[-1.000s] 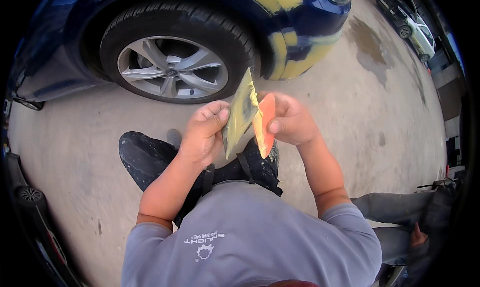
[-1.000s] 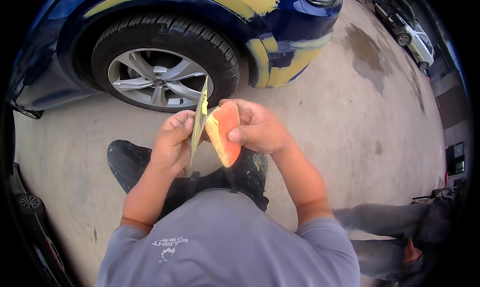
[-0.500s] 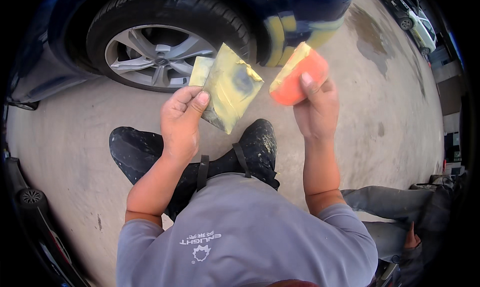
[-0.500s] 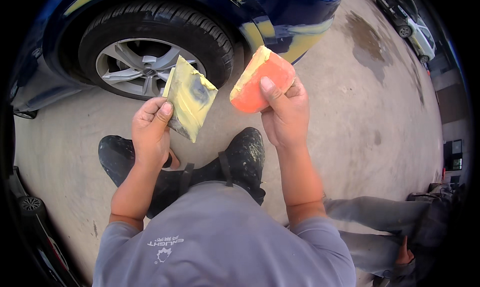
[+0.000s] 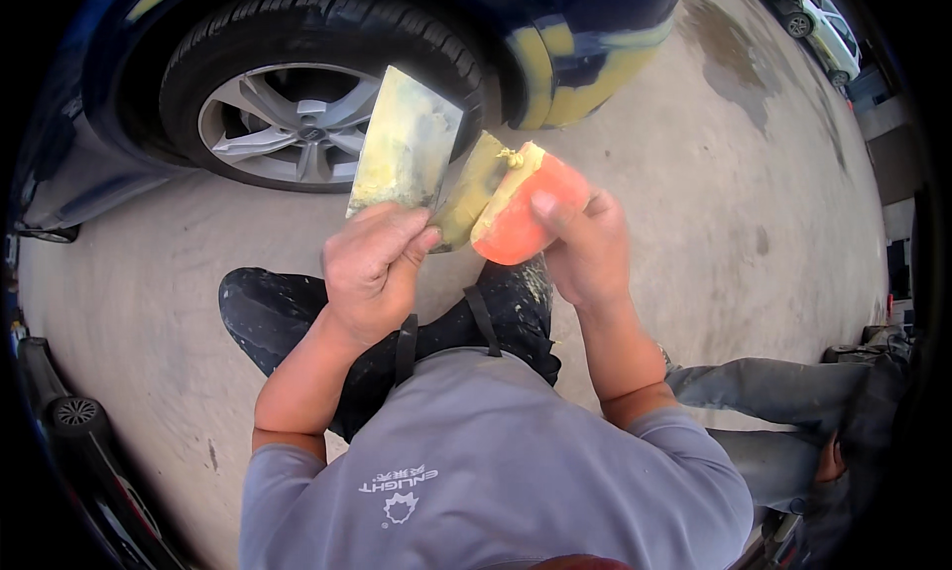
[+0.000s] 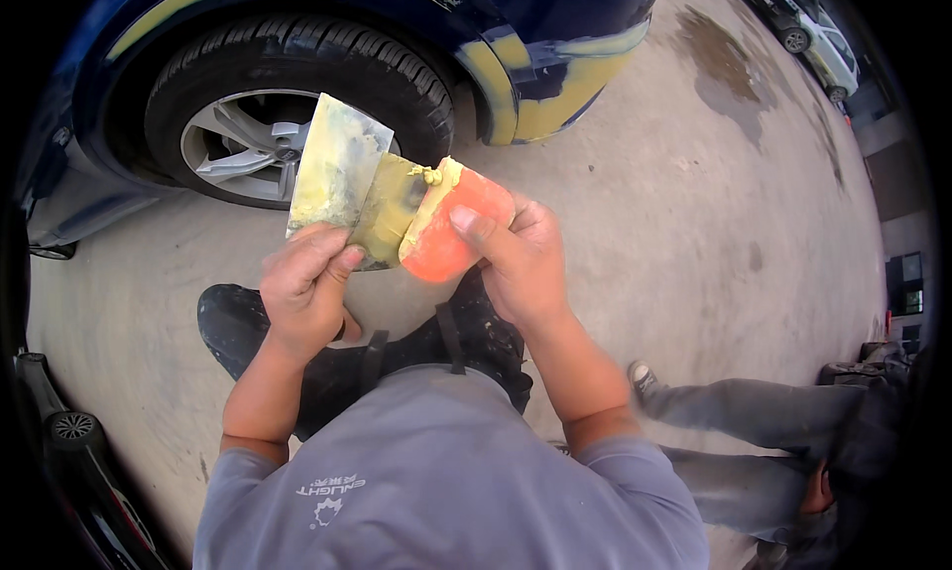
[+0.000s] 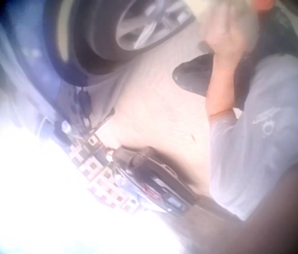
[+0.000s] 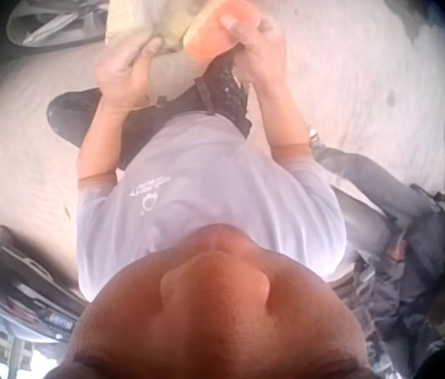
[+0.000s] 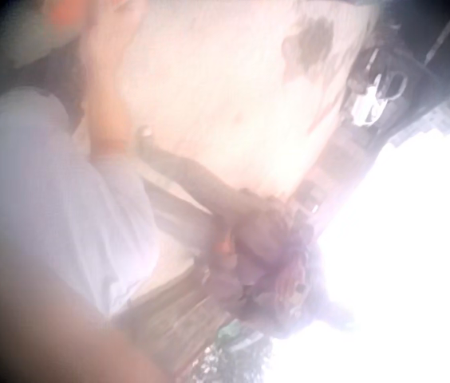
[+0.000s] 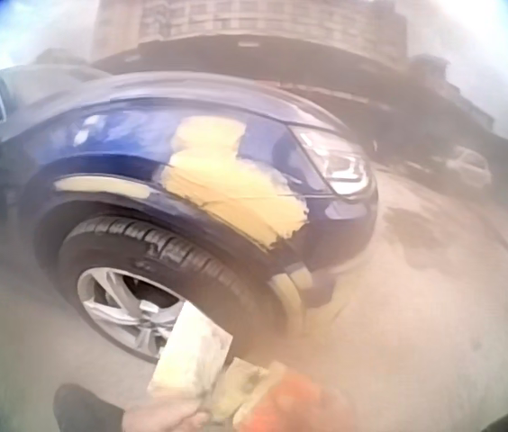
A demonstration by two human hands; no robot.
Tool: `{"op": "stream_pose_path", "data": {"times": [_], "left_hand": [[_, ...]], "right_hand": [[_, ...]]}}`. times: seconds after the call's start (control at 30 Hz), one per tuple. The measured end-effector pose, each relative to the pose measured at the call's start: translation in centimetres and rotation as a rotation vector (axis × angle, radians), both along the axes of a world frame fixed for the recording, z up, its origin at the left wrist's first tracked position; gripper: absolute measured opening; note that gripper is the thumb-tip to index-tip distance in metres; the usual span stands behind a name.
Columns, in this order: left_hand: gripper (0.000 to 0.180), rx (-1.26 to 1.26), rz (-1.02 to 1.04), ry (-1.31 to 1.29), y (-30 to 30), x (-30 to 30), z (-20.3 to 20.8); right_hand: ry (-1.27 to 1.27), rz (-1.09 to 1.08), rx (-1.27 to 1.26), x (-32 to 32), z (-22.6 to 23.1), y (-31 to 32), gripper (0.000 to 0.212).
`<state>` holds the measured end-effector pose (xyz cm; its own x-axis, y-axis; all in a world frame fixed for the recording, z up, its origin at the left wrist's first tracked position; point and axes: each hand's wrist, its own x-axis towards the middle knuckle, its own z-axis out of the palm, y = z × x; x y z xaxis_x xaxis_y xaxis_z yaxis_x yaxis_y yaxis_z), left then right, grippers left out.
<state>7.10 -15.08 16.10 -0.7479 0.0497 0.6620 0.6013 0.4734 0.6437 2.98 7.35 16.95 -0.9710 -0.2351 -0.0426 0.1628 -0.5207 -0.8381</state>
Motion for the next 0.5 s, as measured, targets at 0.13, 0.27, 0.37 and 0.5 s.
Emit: {"op": "stream_pose_path", "data": {"times": [0.13, 0.27, 0.37, 0.5], "left_hand": [[0.021, -0.170, -0.084, 0.016, -1.3, -1.5, 1.6], [0.014, 0.010, 0.081, -0.201, -1.2, -1.3, 2.1], [0.011, 0.228, 0.135, -0.300, -0.7, -0.9, 1.8], [0.011, 0.173, 0.138, -0.262, 0.4, -0.4, 1.8]], "right_hand": [[0.104, 0.043, 0.103, -1.3, -0.2, 1.0, 0.022], [0.231, 0.036, 0.223, -0.6, 0.0, 1.0, 0.021], [0.222, 0.067, 0.257, -0.1, -1.2, 0.3, 0.020], [0.148, 0.046, 0.338, -0.2, -1.7, -0.5, 0.020]]}}
